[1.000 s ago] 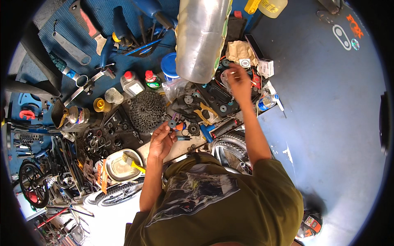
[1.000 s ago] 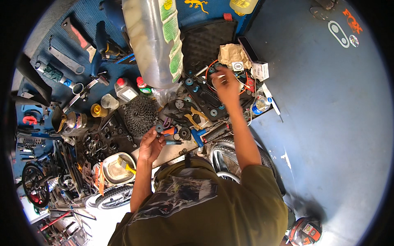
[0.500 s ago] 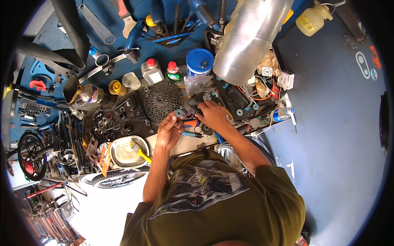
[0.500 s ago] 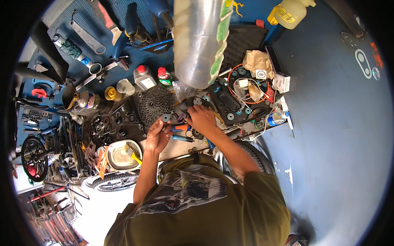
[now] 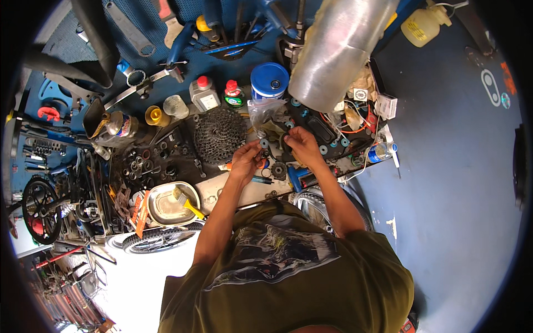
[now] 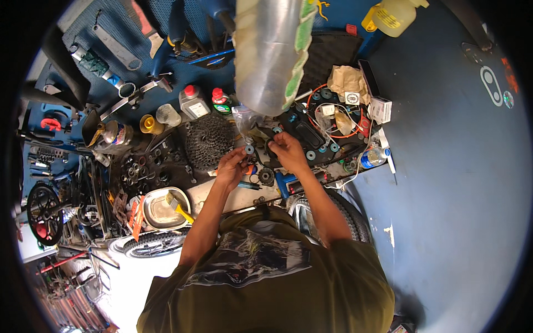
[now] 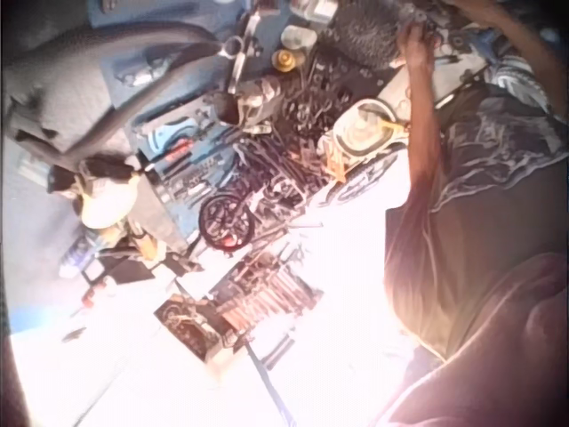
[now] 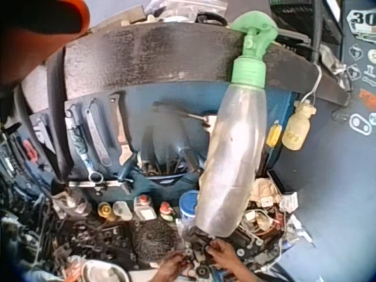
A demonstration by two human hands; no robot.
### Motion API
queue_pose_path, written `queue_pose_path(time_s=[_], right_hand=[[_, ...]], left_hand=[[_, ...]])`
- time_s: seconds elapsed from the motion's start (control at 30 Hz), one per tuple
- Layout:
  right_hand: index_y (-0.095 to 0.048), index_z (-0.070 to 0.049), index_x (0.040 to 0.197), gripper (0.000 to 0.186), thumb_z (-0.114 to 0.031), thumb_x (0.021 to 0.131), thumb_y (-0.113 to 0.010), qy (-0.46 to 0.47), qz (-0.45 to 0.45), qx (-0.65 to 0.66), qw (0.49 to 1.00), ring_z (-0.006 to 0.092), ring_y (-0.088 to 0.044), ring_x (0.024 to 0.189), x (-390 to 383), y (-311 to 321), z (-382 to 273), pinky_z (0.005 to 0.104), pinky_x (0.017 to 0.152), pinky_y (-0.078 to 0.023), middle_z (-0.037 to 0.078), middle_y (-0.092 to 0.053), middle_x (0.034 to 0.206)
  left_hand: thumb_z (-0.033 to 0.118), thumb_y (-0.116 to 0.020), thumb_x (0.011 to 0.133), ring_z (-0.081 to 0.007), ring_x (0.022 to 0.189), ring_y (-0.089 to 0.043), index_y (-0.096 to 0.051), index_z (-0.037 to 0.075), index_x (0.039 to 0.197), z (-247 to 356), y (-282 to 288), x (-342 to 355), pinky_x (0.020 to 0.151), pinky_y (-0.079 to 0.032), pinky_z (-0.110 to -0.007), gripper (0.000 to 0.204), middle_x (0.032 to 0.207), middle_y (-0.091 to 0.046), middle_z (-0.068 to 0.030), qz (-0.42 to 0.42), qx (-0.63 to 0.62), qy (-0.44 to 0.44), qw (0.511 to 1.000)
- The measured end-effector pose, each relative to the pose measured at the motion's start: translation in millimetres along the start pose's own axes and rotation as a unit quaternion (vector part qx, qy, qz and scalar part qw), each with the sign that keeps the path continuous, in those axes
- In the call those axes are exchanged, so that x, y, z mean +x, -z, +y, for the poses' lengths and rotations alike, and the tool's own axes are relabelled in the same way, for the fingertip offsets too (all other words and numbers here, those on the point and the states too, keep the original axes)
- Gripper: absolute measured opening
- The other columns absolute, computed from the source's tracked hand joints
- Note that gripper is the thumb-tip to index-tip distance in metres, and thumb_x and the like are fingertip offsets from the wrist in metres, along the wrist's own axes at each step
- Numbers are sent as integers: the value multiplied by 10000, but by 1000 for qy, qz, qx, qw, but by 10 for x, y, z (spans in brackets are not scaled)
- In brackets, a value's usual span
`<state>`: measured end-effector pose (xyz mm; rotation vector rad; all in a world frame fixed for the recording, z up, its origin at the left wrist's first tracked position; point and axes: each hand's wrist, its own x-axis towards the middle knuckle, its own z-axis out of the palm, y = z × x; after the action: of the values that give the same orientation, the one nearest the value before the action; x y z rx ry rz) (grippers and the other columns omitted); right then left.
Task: The person searches through a cluttered workbench for small bicycle parts, then uses a screwdriver to adjust a small blue component. The person handles multiple small parts and tools while working in a bicycle repair shop.
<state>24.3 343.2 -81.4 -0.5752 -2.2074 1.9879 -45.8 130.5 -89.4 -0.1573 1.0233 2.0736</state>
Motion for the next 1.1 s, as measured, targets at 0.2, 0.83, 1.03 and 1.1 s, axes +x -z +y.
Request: queue_pose_path(time_s=[0.2,0.83,1.03,1.1], right_hand=[[-635,-31,1081,315,-266,909,-756,-5,-45,37,998,112,-597,697,-70,-80,-120,267,651,-473,40,-665,788],[-632,-40,999,168,-199,962,-669,103,85,-214,968,162,-622,624,-84,-270,-214,347,594,-475,91,-663,751],[-557,-40,1113,197,-203,1008,-594,38,18,-114,993,211,-698,657,-73,-131,-114,360,598,-493,133,-689,758],[-549,-36,1130,205,-198,1012,-590,34,-3,-114,993,198,-691,647,-87,-81,-115,349,598,-492,128,-694,767]], left_hand=[[83,-653,953,-86,678,-488,-638,19,1052,-151,-190,242,550,-398,-246,119,827,-566,15,16,70,19,997],[114,-746,910,-82,648,-491,-681,-15,1148,-195,-226,178,568,-420,-273,278,808,-601,19,27,101,19,994],[127,-745,914,-87,632,-497,-686,-6,1111,-93,-252,194,557,-420,-273,245,818,-613,2,11,118,19,993],[132,-746,913,-82,613,-494,-682,-12,1096,-72,-243,196,542,-411,-261,242,803,-620,2,11,83,32,996]])
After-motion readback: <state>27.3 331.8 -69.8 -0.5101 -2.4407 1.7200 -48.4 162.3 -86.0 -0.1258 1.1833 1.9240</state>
